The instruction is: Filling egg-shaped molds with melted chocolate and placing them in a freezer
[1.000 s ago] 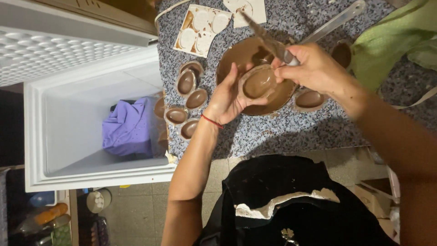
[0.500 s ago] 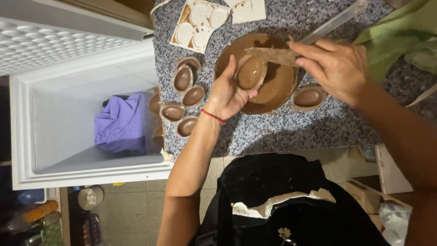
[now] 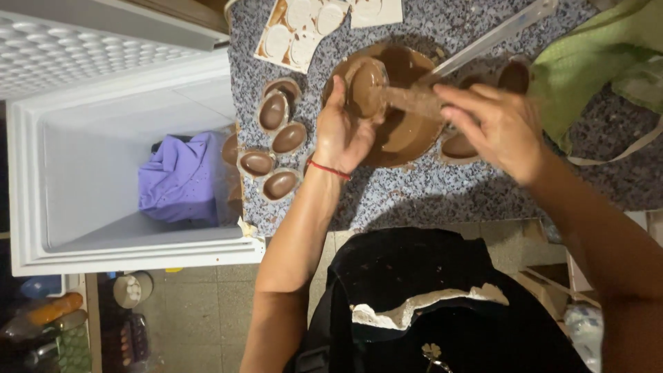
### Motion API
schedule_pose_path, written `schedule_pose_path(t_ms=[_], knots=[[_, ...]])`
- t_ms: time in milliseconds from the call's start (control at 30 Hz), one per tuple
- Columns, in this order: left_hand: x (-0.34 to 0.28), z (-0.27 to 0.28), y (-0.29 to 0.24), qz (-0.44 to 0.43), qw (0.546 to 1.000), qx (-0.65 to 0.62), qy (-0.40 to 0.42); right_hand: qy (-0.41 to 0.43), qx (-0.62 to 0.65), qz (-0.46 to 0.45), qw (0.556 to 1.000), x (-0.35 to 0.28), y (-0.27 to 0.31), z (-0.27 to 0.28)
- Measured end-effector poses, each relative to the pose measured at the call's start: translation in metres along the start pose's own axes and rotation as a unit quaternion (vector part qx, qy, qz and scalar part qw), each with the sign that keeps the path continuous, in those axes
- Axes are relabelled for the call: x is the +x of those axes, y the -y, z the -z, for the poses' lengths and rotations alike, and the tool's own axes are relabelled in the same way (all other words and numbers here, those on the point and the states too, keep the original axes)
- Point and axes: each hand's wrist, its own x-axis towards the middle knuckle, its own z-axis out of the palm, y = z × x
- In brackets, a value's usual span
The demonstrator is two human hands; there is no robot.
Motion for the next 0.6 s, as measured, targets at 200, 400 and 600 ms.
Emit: schedule_pose_path(t_ms=[200, 400, 600], knots=[[0.006, 0.001, -0.008, -0.041, 0.998, -0.019, -0.036, 0.021, 0.052, 0.037, 0.998, -0.022, -0.020, -0.009], [-0.007, 0.001, -0.047, -0.107, 0.994, -0.024, -0.017, -0.089, -0.350, 0.085, 0.929, -0.037, -0.032, 0.011], [-0.047, 0.044, -0.089, -0.163, 0.986, -0.014, -0.029, -0.067, -0.509, 0.165, 0.843, -0.087, -0.055, 0.035]])
